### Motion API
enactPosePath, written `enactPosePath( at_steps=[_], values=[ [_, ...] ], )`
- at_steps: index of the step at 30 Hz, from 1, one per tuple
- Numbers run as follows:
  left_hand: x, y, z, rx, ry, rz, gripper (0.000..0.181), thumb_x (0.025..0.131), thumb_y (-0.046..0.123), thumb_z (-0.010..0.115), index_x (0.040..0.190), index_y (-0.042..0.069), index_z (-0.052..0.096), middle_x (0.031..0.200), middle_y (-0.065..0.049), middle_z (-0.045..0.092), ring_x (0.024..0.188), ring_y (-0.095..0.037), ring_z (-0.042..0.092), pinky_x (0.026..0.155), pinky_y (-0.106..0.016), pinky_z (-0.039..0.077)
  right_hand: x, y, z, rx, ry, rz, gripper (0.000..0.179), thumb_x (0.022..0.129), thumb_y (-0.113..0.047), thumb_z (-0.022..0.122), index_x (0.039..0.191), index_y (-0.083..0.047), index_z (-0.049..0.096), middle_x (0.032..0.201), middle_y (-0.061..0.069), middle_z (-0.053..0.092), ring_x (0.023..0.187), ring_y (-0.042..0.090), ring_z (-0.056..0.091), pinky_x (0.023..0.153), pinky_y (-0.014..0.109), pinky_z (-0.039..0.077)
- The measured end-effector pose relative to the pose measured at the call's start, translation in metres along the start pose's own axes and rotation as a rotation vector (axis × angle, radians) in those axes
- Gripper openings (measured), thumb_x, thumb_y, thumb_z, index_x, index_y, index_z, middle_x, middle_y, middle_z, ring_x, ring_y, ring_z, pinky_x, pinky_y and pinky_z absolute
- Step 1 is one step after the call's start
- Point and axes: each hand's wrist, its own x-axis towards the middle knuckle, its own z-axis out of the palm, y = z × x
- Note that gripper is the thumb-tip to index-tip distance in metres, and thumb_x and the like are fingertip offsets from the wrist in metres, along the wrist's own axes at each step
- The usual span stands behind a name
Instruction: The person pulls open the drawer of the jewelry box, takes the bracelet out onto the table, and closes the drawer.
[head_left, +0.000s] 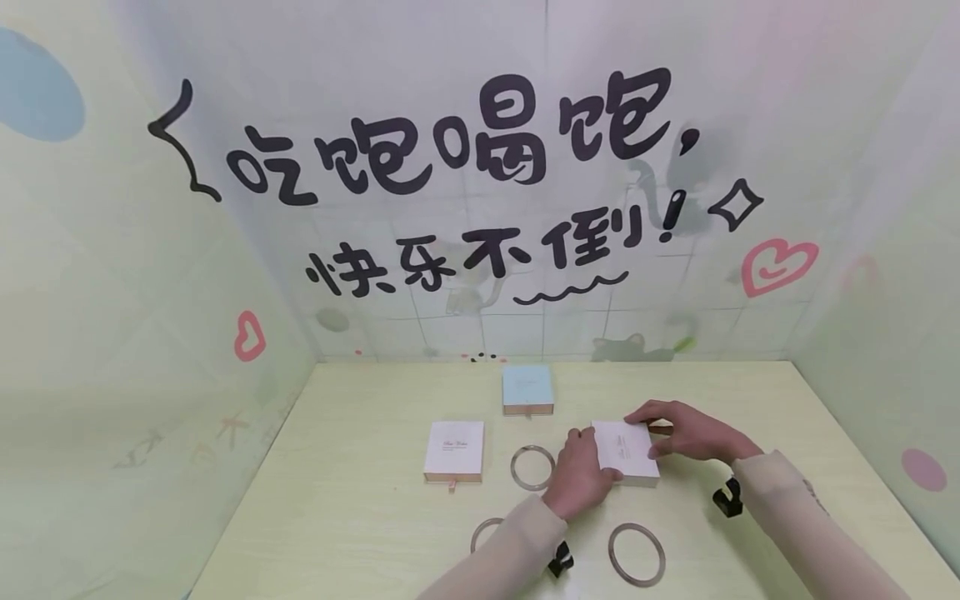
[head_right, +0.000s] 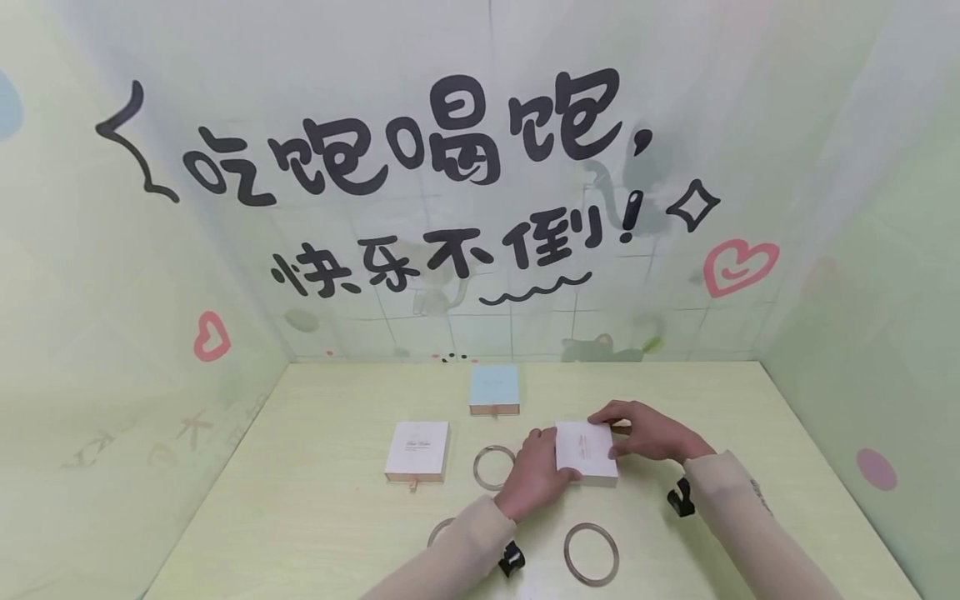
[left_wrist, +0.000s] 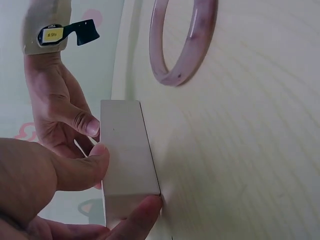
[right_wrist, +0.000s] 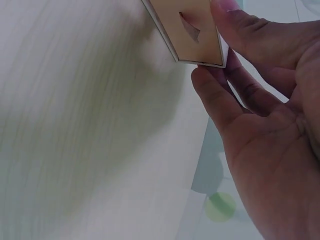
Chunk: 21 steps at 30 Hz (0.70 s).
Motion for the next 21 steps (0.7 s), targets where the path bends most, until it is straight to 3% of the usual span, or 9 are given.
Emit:
enactPosePath(
  at_steps=[4,10,15,21],
  values=[
    [0.006,-0.003,-0.001,-0.012,-0.005,0.017,0.068,0.078,0.024,0.088,0.134,-0.001,0.06,0.112,-0.012,0.06,0.092,-0.02,0.059,0.084,-0.032,0.053,-0.002,0.001,0.002,-0.012,0.027,0.028,0.051,0.084,-0.005,0.081,0.131,0.002,0.064,0.13,0.019,0.064,0.122,0.032,0.059,0.107,0.05,0.048],
    [0.019,-0.011,-0.005,-0.154,-0.038,0.035,0.059,0.07,0.008,0.092,0.124,0.002,0.069,0.097,-0.008,0.068,0.082,-0.012,0.052,0.073,-0.024,0.046,-0.01,0.002,0.009,-0.077,0.098,0.075,0.048,0.086,-0.015,0.081,0.129,-0.003,0.065,0.128,0.014,0.065,0.116,0.025,0.061,0.1,0.039,0.054],
    [0.029,-0.012,-0.011,-0.21,-0.061,-0.004,0.061,0.069,0.0,0.089,0.127,0.002,0.07,0.093,-0.01,0.074,0.078,-0.011,0.059,0.07,-0.023,0.05,-0.017,0.003,0.022,-0.063,0.203,0.085,0.049,0.084,-0.016,0.084,0.126,0.001,0.065,0.126,0.019,0.066,0.11,0.026,0.064,0.094,0.04,0.058],
    [0.036,-0.008,-0.018,-0.269,-0.073,-0.084,0.041,0.074,-0.004,0.081,0.114,0.0,0.074,0.094,-0.01,0.07,0.079,-0.014,0.059,0.069,-0.024,0.051,-0.023,0.0,0.039,-0.114,0.36,0.169,0.051,0.078,-0.021,0.089,0.118,0.001,0.068,0.111,0.014,0.071,0.099,0.023,0.068,0.083,0.031,0.059]
  ],
)
